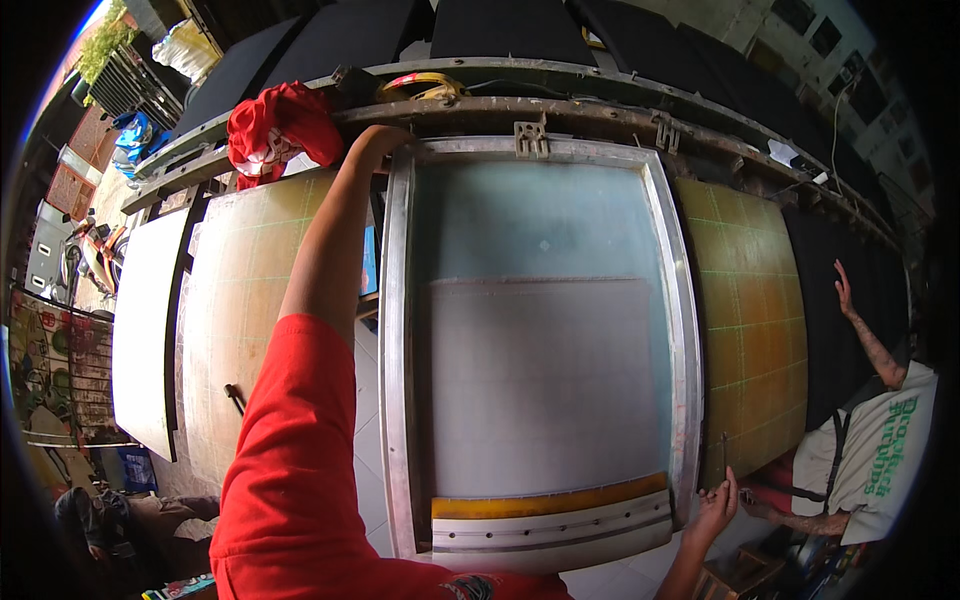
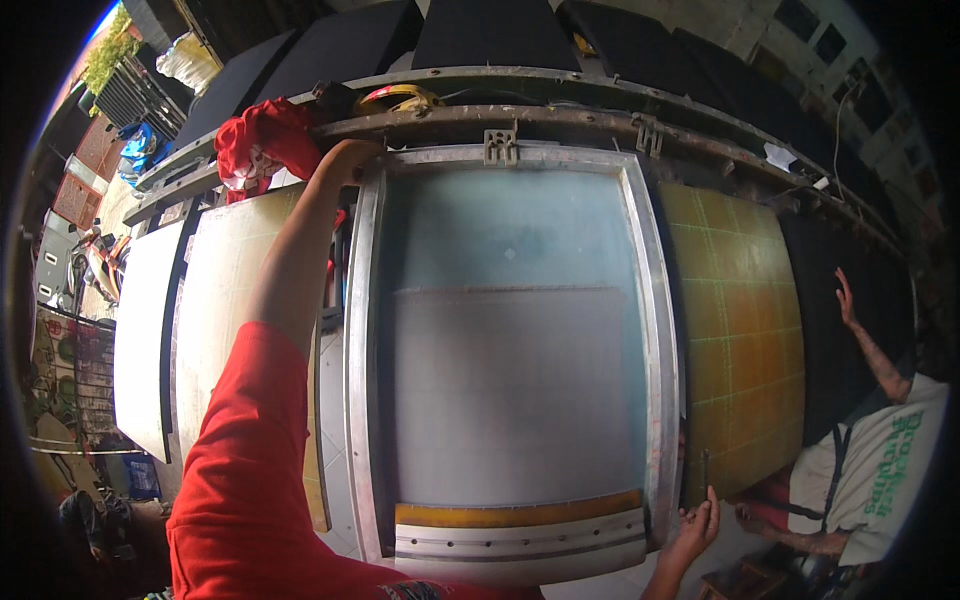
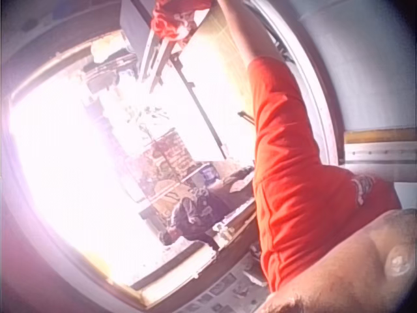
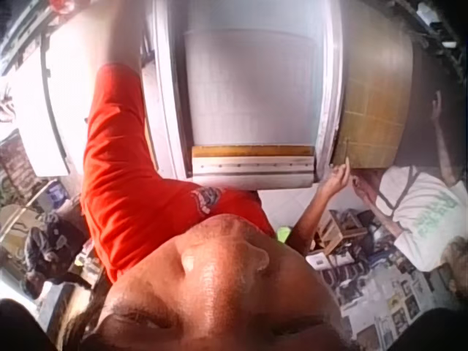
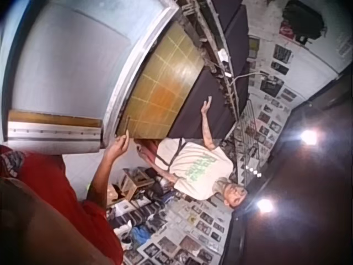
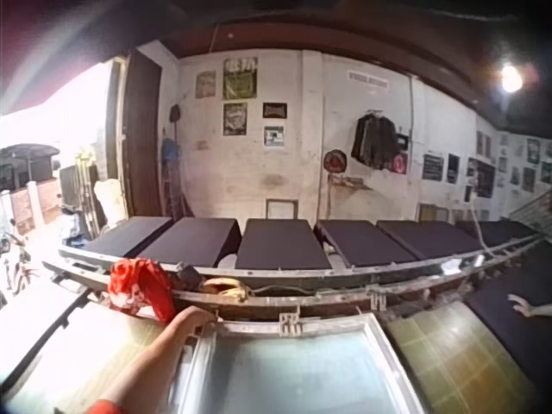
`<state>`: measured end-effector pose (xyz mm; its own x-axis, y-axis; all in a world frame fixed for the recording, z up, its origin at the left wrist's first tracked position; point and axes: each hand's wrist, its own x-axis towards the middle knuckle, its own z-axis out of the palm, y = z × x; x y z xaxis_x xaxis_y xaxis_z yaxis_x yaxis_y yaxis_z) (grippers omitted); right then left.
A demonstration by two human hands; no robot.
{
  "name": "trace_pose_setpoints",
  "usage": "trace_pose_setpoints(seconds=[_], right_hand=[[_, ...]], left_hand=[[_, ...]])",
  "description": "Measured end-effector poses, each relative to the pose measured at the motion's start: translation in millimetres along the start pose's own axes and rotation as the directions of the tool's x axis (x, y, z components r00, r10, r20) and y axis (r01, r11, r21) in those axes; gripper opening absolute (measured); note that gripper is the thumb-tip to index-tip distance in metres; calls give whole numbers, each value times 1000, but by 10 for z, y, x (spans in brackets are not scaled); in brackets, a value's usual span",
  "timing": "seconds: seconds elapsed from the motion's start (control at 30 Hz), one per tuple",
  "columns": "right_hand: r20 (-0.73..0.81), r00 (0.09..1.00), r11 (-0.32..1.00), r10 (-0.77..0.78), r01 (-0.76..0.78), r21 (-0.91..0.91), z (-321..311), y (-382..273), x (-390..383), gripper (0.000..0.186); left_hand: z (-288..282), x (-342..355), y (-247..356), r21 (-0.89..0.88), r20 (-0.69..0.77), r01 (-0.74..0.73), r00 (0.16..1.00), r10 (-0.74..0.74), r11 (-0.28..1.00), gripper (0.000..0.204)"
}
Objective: The person cleans a window frame with a cloth, positions it onto a workbench, and secures it using a screwdriver. The person adjusts the frame's position and tightens screws to fix it in place.
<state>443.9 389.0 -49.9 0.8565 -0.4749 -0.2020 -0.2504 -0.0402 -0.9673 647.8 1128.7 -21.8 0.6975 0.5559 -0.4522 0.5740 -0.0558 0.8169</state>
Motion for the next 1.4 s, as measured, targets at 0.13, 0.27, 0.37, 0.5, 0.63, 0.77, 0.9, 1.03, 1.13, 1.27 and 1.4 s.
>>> trace_pose_setpoints(seconds=[0.13,0.27,0.37,0.5,0.63,0.77,0.9,1.03,1.13,1.27,1.4], right_hand=[[-12,1000,1000,8,-8,1,17,20,-37,32],[-11,1000,1000,21,-21,6,33,-14,-33,34],[-8,1000,1000,17,-17,18,-4,1,37,33],[10,1000,999,13,-13,45,-128,15,118,34],[10,1000,1000,13,-13,2,-209,-3,144,35],[3,1000,1000,11,-10,-16,-247,41,175,36],[5,1000,1000,24,-24,-7,-266,55,190,37],[-11,1000,1000,28,-28,2,-278,31,173,37],[-7,999,999,31,-31,7,-260,32,182,36],[-4,1000,1000,29,-29,-1,-239,16,179,36],[-16,1000,1000,27,-27,8,-247,23,174,36]], left_hand=[[69,-4,69,21,2,28,1000,-28,999,20],[18,177,-16,-62,-5,29,1000,-29,998,17],[55,287,-91,-69,-28,-26,999,24,997,18],[12,291,-125,-142,30,-59,998,64,988,20],[62,198,-92,-170,50,-59,996,68,984,19],[-28,281,-138,-230,64,15,998,0,973,17],[-31,267,-164,-280,82,57,996,-36,958,15],[34,170,-136,-357,106,8,994,32,934,15],[2,237,-166,-351,81,-12,996,43,936,15],[34,269,-153,-313,41,14,999,-1,950,16],[84,176,-106,-316,8,33,999,-32,948,17]])
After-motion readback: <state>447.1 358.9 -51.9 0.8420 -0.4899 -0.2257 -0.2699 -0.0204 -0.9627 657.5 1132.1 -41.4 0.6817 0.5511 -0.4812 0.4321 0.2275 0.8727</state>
